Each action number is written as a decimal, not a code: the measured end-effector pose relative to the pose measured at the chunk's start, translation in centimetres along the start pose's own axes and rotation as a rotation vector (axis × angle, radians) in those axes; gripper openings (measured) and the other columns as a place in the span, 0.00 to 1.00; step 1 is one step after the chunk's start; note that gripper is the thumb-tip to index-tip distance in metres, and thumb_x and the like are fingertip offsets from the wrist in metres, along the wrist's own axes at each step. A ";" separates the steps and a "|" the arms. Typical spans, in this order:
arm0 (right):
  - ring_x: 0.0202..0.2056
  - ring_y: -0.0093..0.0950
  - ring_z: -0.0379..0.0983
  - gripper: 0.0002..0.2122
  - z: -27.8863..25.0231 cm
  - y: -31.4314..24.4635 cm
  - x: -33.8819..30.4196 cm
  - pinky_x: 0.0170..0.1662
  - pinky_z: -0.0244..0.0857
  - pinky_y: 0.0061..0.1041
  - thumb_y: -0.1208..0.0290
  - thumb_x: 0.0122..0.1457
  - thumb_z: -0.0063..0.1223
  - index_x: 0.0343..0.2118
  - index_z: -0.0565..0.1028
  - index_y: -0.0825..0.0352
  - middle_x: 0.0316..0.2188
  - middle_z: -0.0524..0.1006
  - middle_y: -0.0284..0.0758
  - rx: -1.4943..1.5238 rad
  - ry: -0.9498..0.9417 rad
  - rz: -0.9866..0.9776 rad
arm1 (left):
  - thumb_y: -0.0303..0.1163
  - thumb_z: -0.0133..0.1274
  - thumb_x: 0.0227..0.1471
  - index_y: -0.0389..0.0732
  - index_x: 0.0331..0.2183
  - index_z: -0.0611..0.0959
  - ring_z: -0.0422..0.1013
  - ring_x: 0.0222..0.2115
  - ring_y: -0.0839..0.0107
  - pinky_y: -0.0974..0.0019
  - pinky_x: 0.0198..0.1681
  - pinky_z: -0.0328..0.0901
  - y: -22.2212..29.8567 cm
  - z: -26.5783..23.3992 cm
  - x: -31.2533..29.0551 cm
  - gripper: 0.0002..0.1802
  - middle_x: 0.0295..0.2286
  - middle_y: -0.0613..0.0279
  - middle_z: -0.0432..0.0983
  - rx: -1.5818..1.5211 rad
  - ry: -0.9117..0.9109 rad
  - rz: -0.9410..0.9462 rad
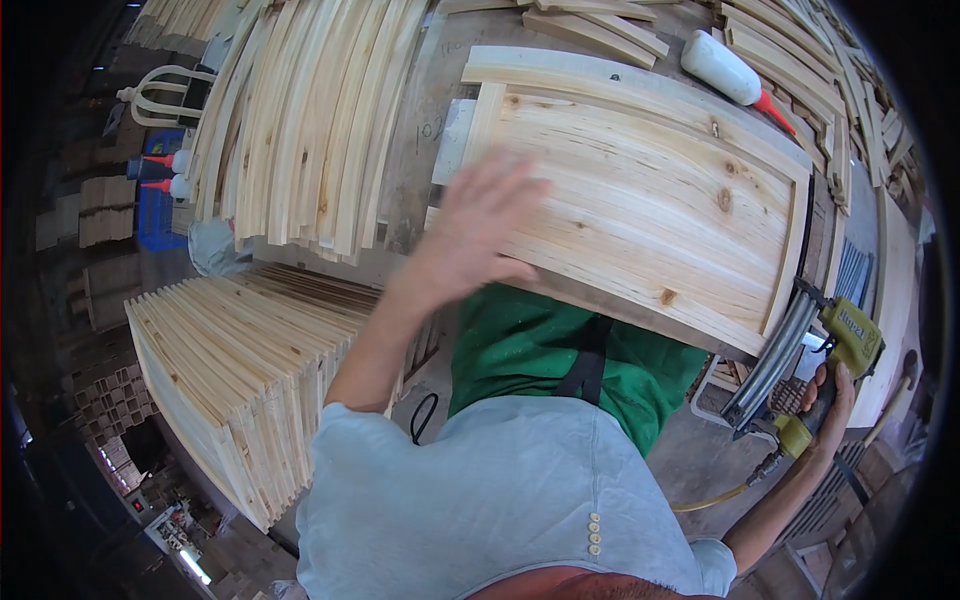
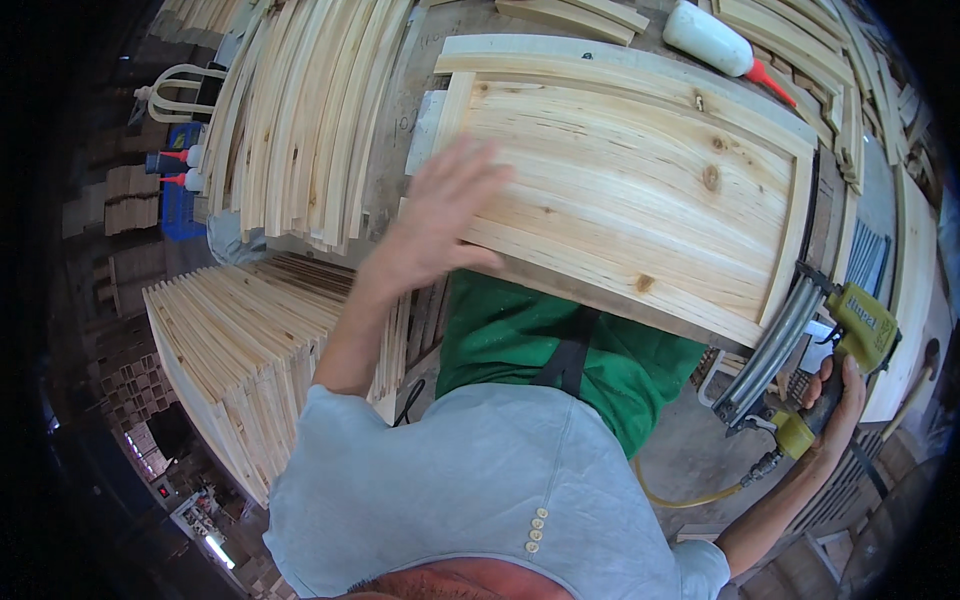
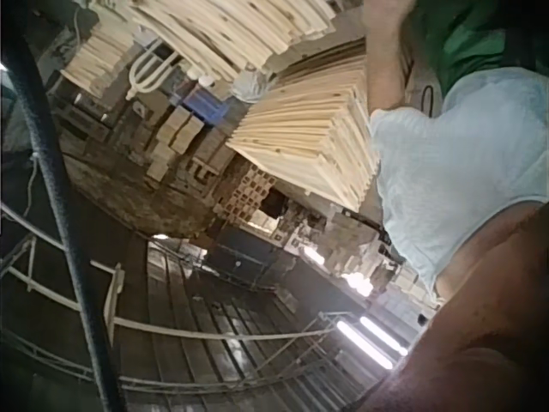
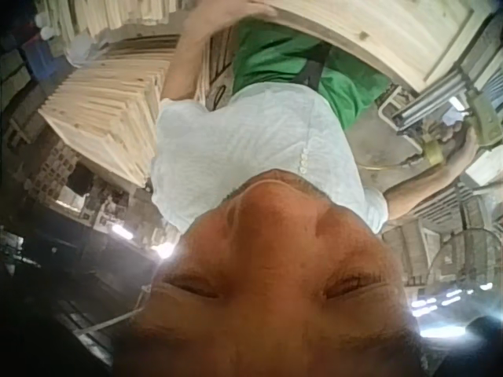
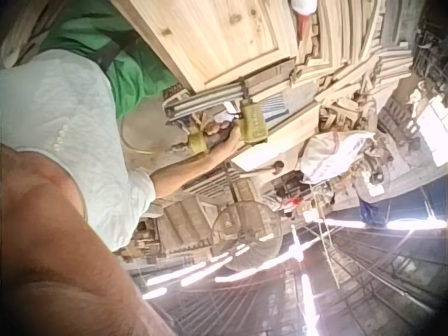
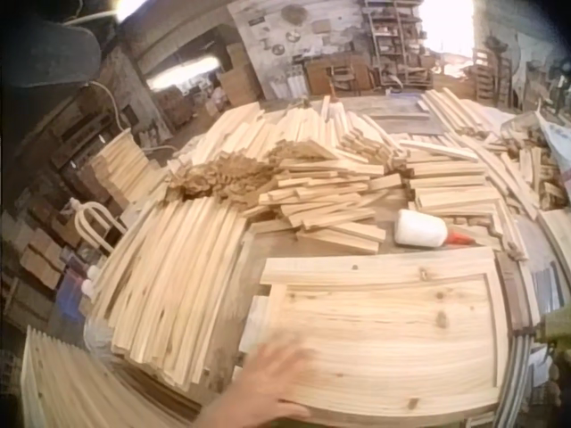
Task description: Assembling wooden panels by applying glue to the edges and using a pneumatic nail gun to secure wood strips.
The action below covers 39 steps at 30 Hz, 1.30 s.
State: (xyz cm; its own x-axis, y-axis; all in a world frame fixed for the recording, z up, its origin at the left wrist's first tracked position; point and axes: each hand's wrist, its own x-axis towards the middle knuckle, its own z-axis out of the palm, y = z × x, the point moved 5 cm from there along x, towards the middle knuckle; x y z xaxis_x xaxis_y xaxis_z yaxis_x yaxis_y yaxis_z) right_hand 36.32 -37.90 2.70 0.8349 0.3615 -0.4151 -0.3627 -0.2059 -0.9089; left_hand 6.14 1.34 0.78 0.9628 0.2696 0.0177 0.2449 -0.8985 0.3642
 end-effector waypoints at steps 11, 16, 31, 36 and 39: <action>0.15 0.18 0.64 0.13 0.9 -1.6 -0.5 0.15 0.59 0.14 0.61 0.62 0.49 0.34 0.67 0.68 0.22 0.67 0.31 -0.141 0.067 -0.017 | 0.48 0.67 0.24 0.56 0.54 0.72 0.48 0.62 0.54 0.49 0.62 0.48 -5.7 -2.0 -2.4 0.48 0.59 0.68 0.60 0.028 -0.008 -0.138; 0.16 0.18 0.64 0.12 2.2 -3.2 -1.0 0.16 0.59 0.16 0.63 0.62 0.48 0.33 0.68 0.69 0.22 0.69 0.32 -0.273 0.025 -0.025 | 0.48 0.66 0.25 0.58 0.54 0.72 0.46 0.63 0.56 0.48 0.63 0.48 -5.9 -1.4 -2.8 0.48 0.60 0.68 0.56 -0.043 -0.015 -0.187; 0.17 0.20 0.67 0.12 19.9 -12.0 -0.9 0.19 0.58 0.18 0.65 0.57 0.53 0.31 0.71 0.71 0.18 0.71 0.33 -0.695 -0.208 -0.283 | 0.56 0.63 0.28 0.60 0.49 0.78 0.46 0.62 0.56 0.46 0.62 0.44 -7.1 -0.8 -2.9 0.40 0.59 0.69 0.58 -0.102 0.101 -0.118; 0.18 0.19 0.67 0.13 28.2 -12.3 -0.1 0.22 0.57 0.18 0.64 0.55 0.56 0.30 0.72 0.70 0.16 0.72 0.31 -0.812 -0.445 -0.267 | 0.59 0.64 0.24 0.58 0.46 0.79 0.48 0.62 0.56 0.47 0.61 0.47 -7.4 -1.3 -2.9 0.41 0.59 0.69 0.58 -0.067 0.126 -0.058; 0.19 0.19 0.68 0.12 33.5 -12.0 -0.1 0.22 0.61 0.19 0.66 0.55 0.56 0.33 0.72 0.72 0.18 0.71 0.31 -0.757 -0.655 -0.275 | 0.55 0.66 0.25 0.58 0.46 0.79 0.49 0.62 0.56 0.49 0.61 0.47 -7.1 -1.5 -2.7 0.39 0.59 0.69 0.58 -0.083 0.127 -0.066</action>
State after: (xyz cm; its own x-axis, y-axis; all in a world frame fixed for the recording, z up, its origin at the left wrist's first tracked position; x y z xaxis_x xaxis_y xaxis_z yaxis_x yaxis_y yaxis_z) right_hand 26.73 -5.00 12.25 0.3786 0.8593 -0.3438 0.3501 -0.4768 -0.8063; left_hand 1.60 7.54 -0.50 0.9213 0.3739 0.1068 0.2922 -0.8470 0.4441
